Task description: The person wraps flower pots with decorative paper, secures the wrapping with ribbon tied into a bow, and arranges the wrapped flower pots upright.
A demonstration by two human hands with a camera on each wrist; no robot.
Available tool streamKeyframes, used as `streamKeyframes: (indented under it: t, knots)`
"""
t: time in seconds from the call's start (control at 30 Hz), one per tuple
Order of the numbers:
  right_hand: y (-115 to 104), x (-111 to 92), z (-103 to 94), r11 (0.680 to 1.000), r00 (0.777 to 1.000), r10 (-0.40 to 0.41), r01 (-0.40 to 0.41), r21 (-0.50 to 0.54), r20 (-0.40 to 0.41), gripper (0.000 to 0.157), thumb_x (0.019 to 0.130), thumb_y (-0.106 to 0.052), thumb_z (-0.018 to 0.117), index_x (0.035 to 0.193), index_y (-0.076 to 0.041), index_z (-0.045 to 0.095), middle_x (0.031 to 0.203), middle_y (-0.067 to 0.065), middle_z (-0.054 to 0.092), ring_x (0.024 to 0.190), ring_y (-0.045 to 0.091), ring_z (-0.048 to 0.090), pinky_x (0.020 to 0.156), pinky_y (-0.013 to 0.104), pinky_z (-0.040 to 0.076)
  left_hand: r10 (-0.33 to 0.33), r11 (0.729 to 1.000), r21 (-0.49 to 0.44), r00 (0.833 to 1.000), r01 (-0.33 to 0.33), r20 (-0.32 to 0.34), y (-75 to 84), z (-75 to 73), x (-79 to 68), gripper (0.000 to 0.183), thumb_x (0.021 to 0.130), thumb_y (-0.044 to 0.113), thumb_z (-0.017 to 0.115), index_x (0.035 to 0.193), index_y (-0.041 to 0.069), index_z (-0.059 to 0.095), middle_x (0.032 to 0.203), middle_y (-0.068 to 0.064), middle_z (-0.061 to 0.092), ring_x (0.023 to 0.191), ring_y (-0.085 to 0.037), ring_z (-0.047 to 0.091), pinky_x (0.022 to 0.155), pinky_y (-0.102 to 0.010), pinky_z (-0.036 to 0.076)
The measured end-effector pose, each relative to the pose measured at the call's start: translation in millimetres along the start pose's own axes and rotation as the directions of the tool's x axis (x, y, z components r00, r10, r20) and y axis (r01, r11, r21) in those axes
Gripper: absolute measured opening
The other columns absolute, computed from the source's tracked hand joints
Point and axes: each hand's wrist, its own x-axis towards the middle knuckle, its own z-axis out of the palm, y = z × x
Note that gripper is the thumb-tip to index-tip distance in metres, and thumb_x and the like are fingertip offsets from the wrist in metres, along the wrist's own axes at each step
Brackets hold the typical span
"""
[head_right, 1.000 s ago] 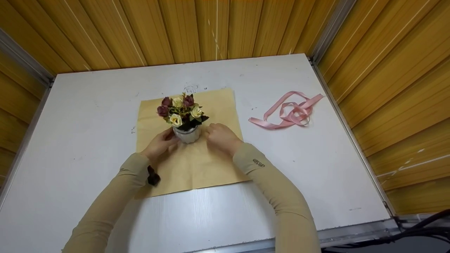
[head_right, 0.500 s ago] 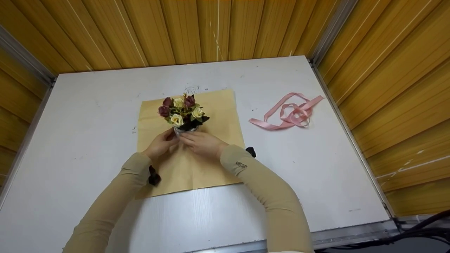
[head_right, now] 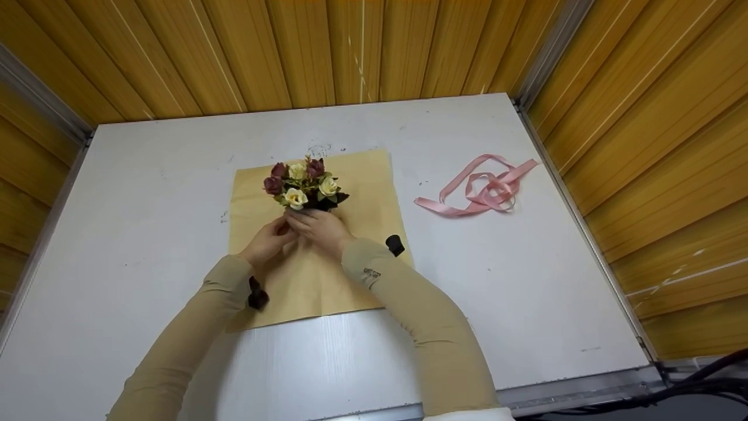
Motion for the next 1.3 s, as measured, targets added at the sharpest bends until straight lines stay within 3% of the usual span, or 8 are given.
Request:
streamKeyframes:
  t: [0.27, 0.5, 0.7, 0.93, 1.07, 1.17, 1.3]
  knots:
    - [-1.2, 6.6, 4.4, 0.994, 0.999, -0.005, 0.001, -0.112, -0.033, 0.057, 0.094, -0.011, 0.049, 0.147, -0.024, 0.031, 0.152, -0.012, 0.030, 0.140, 0.005, 0.027, 0.113, 0.022, 0.024, 0.002, 1.000, 0.009, 1.000, -0.001, -0.012, 0.9, -0.9, -2.7, 0.062, 0.094, 0.009, 0.056, 0.145, -0.008, 0.025, 0.148, -0.025, 0.034, 0.138, -0.033, 0.033, 0.111, -0.039, 0.032]
    - [-0.3, 13.7, 3.5, 0.986, 0.999, -0.040, 0.039, -0.163, -0.006, 0.057, 0.094, -0.012, 0.049, 0.148, -0.021, 0.030, 0.152, -0.008, 0.031, 0.141, 0.009, 0.026, 0.114, 0.024, 0.023, 0.021, 1.000, 0.024, 1.000, -0.020, -0.018, 1.3, -1.2, -3.0, 0.061, 0.092, 0.008, 0.057, 0.144, -0.006, 0.030, 0.146, -0.024, 0.037, 0.137, -0.032, 0.034, 0.113, -0.040, 0.030]
    - [0.4, 14.7, 2.6, 0.987, 0.998, -0.036, 0.027, -0.161, -0.053, 0.050, 0.095, -0.014, 0.048, 0.144, -0.020, 0.037, 0.147, -0.008, 0.038, 0.138, 0.010, 0.031, 0.112, 0.024, 0.026, 0.112, 0.994, -0.007, 0.994, -0.112, 0.010, -2.8, 2.4, 0.0, 0.067, 0.087, 0.004, 0.063, 0.144, -0.008, 0.029, 0.144, -0.025, 0.039, 0.134, -0.033, 0.039, 0.110, -0.038, 0.035]
    - [0.7, 16.0, 3.5, 0.992, 0.996, -0.016, 0.005, -0.126, -0.086, 0.049, 0.094, -0.012, 0.049, 0.142, -0.018, 0.042, 0.144, -0.006, 0.043, 0.136, 0.010, 0.035, 0.112, 0.024, 0.028, 0.236, 0.971, 0.032, 0.971, -0.237, 0.043, -1.7, 6.1, 2.5, 0.072, 0.084, 0.004, 0.067, 0.144, -0.007, 0.028, 0.145, -0.024, 0.039, 0.134, -0.034, 0.039, 0.110, -0.038, 0.034]
    - [4.4, 17.6, 1.5, 0.996, 0.998, -0.014, 0.008, -0.088, -0.067, 0.047, 0.095, -0.020, 0.050, 0.142, -0.018, 0.042, 0.145, -0.006, 0.042, 0.136, 0.011, 0.035, 0.112, 0.024, 0.028, 0.199, 0.978, 0.057, 0.980, -0.200, 0.029, 6.3, 4.9, 2.1, 0.068, 0.084, 0.001, 0.066, 0.143, -0.005, 0.032, 0.142, -0.021, 0.044, 0.131, -0.031, 0.043, 0.109, -0.040, 0.036]
    - [10.1, 17.0, -1.2, 0.999, 0.999, 0.007, -0.009, -0.048, -0.039, 0.050, 0.096, -0.036, 0.047, 0.141, -0.016, 0.043, 0.146, -0.004, 0.042, 0.136, 0.012, 0.036, 0.112, 0.023, 0.026, 0.141, 0.985, 0.105, 0.990, -0.140, 0.003, 15.9, 3.6, 3.2, 0.063, 0.087, 0.003, 0.064, 0.143, -0.002, 0.035, 0.140, -0.019, 0.047, 0.127, -0.029, 0.047, 0.105, -0.041, 0.039]
    - [20.1, 13.7, -5.4, 0.998, 0.999, 0.039, -0.039, -0.048, -0.002, 0.053, 0.097, -0.042, 0.041, 0.141, -0.012, 0.043, 0.146, 0.001, 0.043, 0.136, 0.014, 0.037, 0.114, 0.025, 0.024, 0.054, 0.986, 0.160, 0.997, -0.046, -0.049, 29.2, 3.7, 4.0, 0.064, 0.090, 0.009, 0.063, 0.145, -0.002, 0.032, 0.143, -0.019, 0.042, 0.129, -0.030, 0.045, 0.105, -0.040, 0.040]
